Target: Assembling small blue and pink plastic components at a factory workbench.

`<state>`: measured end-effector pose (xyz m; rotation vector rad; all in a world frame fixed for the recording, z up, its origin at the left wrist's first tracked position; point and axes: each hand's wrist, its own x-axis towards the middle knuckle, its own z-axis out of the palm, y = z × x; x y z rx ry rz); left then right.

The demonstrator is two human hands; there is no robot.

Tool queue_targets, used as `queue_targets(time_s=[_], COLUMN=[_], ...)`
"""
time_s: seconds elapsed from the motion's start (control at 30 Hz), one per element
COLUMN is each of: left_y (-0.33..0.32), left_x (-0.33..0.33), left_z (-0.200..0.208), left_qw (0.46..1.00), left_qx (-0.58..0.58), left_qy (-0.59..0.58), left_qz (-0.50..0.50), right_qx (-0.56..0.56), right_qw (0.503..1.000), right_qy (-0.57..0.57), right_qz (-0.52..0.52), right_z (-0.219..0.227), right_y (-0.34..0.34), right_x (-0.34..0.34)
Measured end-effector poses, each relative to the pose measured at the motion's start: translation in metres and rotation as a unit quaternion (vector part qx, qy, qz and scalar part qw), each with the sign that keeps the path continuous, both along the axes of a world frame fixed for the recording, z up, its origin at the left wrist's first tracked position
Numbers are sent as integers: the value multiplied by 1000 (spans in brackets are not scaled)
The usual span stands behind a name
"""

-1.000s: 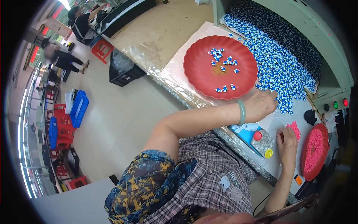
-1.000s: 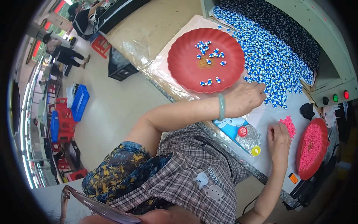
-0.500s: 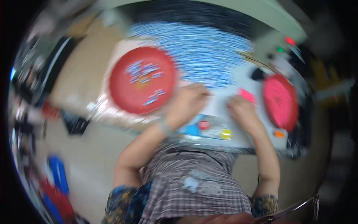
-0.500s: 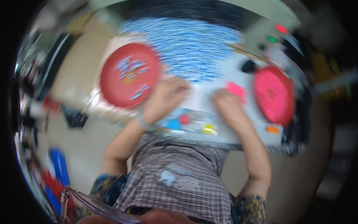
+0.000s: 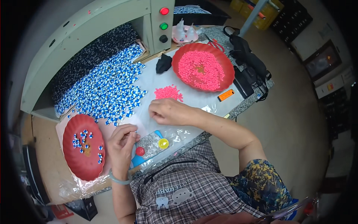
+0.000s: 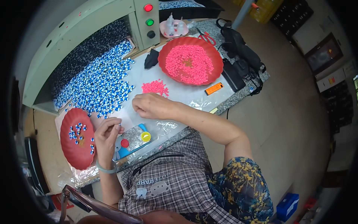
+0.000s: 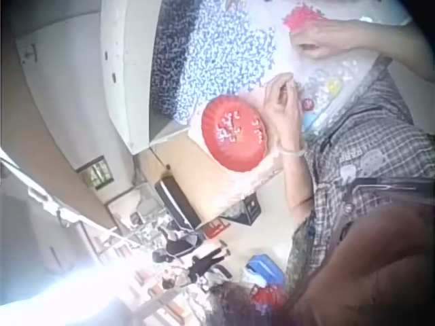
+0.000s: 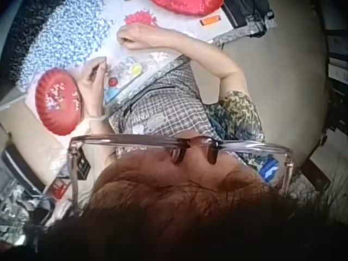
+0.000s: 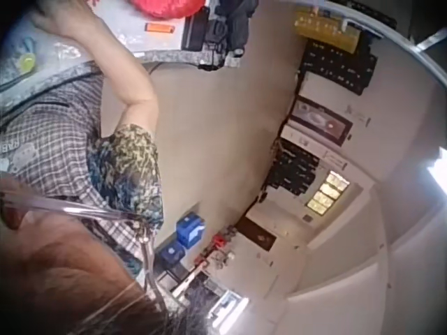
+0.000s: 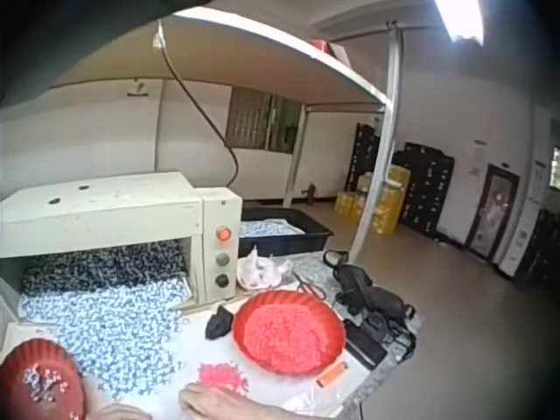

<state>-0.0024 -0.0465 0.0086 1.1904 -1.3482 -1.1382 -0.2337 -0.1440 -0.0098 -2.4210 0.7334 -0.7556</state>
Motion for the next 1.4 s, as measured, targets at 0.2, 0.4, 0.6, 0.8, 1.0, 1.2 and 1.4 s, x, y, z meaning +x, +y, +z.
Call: queue_targets(time_s=[0.2, 0.4, 0.6, 0.8, 1.0, 1.2, 1.4], left_y=[12, 7, 8, 10, 11, 13, 13], left_x=[-20, -35, -36, -34, -27, -22, -23], left_z=[10, 15, 8, 2, 14, 9, 5], left_qw=[998, 992, 986, 970, 984, 986, 969], left_qx=[61, -38, -97, -183, -88, 91, 119], left_qy=[-34, -113, -136, -160, -142, 62, 157], left_qz=[-3, -40, -27, -3, -59, -127, -149], right_qx=[183, 455, 447, 429, 200, 6, -72], right_qw=[982, 864, 855, 870, 968, 994, 991], right_qy=[-48, -215, -264, -242, -146, -106, -112], right_qz=[13, 8, -3, -39, -44, -15, 13], right_z=[7, 13, 8, 17, 24, 35, 35], right_y=[24, 47, 53, 59, 65, 68, 66], right_x=[-8, -12, -7, 2, 0, 1, 1])
